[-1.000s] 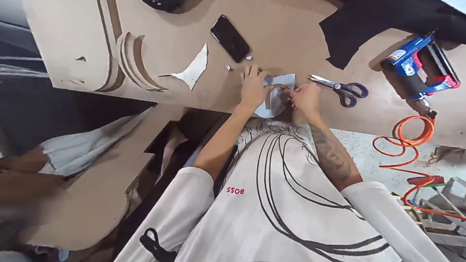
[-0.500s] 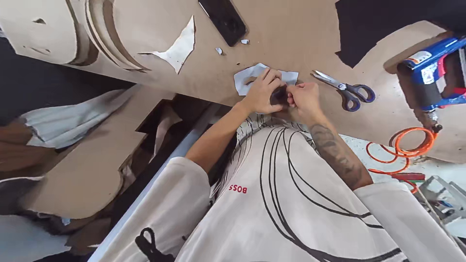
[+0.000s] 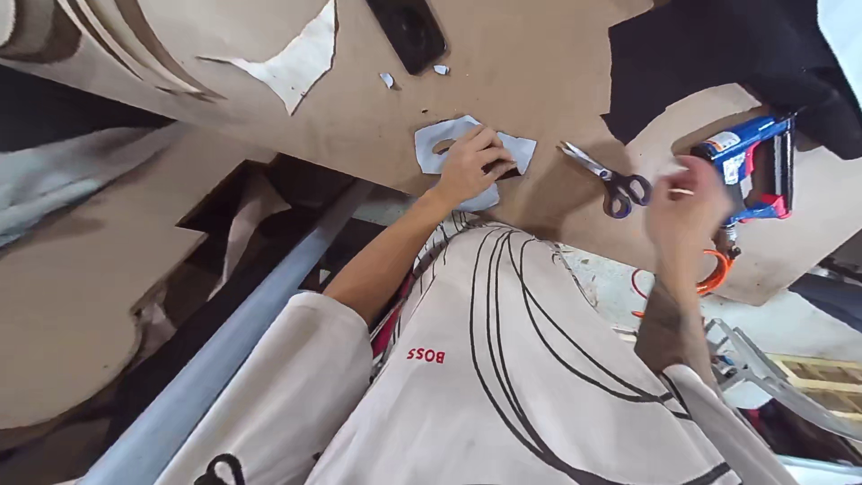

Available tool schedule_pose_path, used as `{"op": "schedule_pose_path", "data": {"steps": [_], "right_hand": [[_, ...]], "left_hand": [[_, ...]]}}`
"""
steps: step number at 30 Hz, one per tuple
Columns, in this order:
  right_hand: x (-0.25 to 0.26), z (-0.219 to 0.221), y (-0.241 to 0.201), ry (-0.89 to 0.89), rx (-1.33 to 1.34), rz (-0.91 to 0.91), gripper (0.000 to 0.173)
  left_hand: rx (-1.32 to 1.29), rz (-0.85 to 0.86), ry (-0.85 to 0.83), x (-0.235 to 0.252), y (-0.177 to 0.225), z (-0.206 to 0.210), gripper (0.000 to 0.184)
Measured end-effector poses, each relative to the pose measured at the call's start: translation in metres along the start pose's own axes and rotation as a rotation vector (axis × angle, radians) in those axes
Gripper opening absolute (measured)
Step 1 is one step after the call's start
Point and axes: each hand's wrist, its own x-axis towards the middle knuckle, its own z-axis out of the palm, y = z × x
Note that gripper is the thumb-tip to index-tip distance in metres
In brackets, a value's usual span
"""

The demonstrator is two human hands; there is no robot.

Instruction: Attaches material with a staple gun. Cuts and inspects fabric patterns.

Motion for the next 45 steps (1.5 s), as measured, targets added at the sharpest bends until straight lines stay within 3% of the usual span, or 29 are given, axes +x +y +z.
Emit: {"op": "schedule_pose_path", "data": {"steps": [2, 4, 7, 10, 13, 17, 21, 26, 38, 45], "right_hand": [[0.01, -0.033, 0.06, 0.017, -0.247, 0.112, 0.077], [0.027, -0.042, 0.108, -0.012, -0.34, 0.124, 0.096], [0.051, -0.054, 0.128, -0.082, -0.347, 0.069, 0.094], [0.053, -0.078, 0.079, -0.098, -0.408, 0.005, 0.07], [0.032, -0.087, 0.003, -0.164, -0.453, -0.22, 0.054], [0.034, -0.05, -0.069, -0.468, -0.351, -0.663, 0.037], [0.052, -0.004, -0.107, -0.457, -0.465, -0.98, 0.038], [0.065, 0.006, -0.133, -0.492, -0.632, -0.983, 0.036], [0.074, 0.014, -0.139, -0.503, -0.67, -1.017, 0.033], [0.072, -0.004, -0.119, -0.458, -0.553, -1.005, 0.036]], "left_hand": [[0.002, -0.005, -0.014, 0.001, 0.0, -0.001, 0.018], [-0.002, 0.002, -0.015, 0.002, -0.002, -0.001, 0.02], [-0.008, 0.016, -0.015, -0.002, -0.006, 0.0, 0.024], [0.005, 0.048, -0.01, 0.0, -0.01, 0.003, 0.024], [0.019, 0.047, -0.022, -0.005, -0.009, 0.005, 0.025], [0.025, 0.084, -0.011, -0.002, -0.01, 0.005, 0.025], [-0.002, 0.105, -0.017, -0.001, -0.01, 0.001, 0.023], [0.033, 0.128, -0.035, -0.001, -0.01, -0.001, 0.023], [0.034, 0.137, -0.041, -0.001, -0.01, -0.001, 0.022], [0.027, 0.121, -0.028, -0.002, -0.009, -0.001, 0.025]]}}
